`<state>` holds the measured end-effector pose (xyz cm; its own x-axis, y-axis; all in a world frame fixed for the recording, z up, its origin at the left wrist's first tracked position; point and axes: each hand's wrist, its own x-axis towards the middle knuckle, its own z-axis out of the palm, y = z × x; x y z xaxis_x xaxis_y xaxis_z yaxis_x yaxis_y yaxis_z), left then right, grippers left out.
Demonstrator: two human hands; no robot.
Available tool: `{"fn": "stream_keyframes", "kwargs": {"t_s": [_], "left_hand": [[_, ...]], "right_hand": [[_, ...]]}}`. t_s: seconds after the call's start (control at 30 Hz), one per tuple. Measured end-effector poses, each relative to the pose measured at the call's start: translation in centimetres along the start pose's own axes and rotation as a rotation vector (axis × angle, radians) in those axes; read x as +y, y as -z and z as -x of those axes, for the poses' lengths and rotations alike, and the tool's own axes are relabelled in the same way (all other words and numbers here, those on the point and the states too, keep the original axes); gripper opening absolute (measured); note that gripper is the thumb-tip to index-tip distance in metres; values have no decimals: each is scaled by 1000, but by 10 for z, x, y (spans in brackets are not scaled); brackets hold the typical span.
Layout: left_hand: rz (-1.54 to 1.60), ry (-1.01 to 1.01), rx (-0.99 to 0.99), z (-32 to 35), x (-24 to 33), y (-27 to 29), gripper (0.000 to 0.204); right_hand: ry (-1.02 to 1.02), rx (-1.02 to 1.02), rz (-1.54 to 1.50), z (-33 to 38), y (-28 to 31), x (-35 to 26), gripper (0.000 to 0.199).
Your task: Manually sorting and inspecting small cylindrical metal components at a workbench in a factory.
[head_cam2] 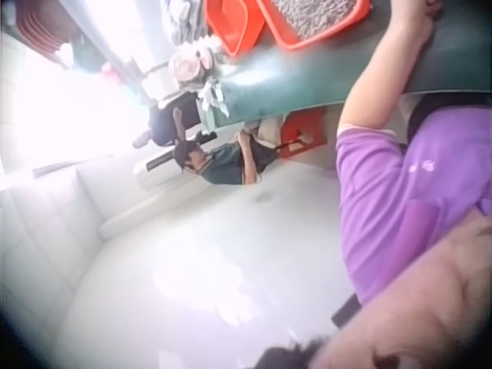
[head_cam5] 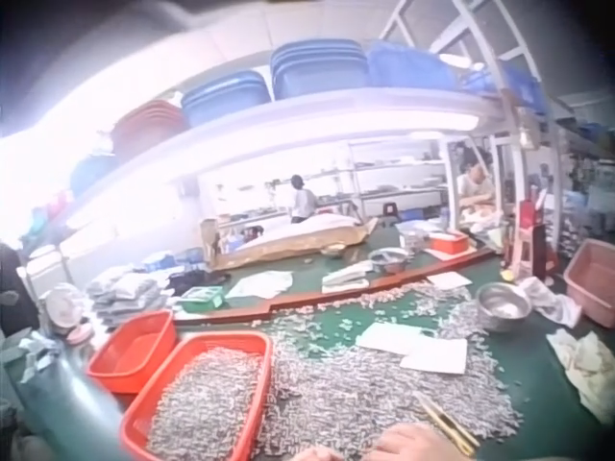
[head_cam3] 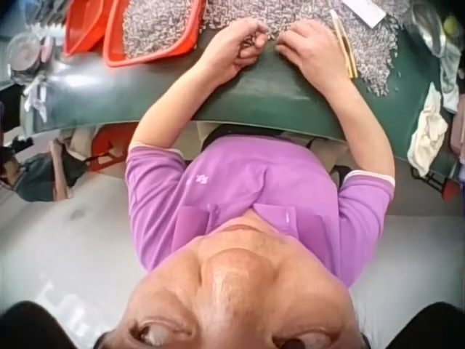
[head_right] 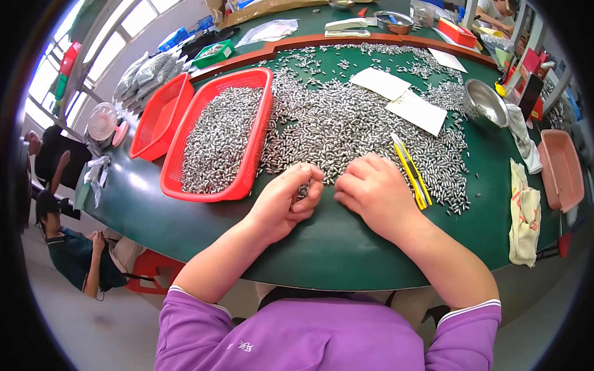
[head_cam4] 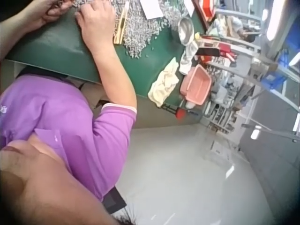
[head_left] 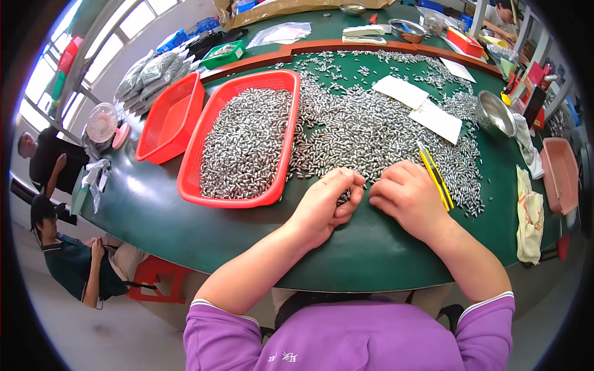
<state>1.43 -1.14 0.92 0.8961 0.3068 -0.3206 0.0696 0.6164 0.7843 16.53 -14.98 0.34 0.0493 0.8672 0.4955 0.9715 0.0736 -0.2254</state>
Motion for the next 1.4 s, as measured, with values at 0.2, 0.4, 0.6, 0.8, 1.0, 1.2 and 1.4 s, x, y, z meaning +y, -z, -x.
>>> {"fn": "stream_keyframes", "kwargs": {"t_s": [0.2,0.4,0.6,0.8,1.0,1.2,1.4], "left_hand": [[7,-9,-25,0,-2,4,18],[42,-12,-71,-3,-10,9,17],[25,6,-47,-1,-5,6,15],[-6,12,-15,1,1,1,15],[6,7,-22,1,-1,3,13],[6,1,-36,0,-2,2,12],[-12,6,-67,-1,-3,3,12]], "right_hand": [[0,-6,-6,0,11,-3,17],[-78,6,101,4,15,-10,22],[-94,41,20,1,1,4,12],[-122,29,-40,2,1,8,11],[-182,111,-59,2,8,5,8],[-66,25,-104,3,12,3,12],[-88,-27,-57,5,8,1,12]]}}
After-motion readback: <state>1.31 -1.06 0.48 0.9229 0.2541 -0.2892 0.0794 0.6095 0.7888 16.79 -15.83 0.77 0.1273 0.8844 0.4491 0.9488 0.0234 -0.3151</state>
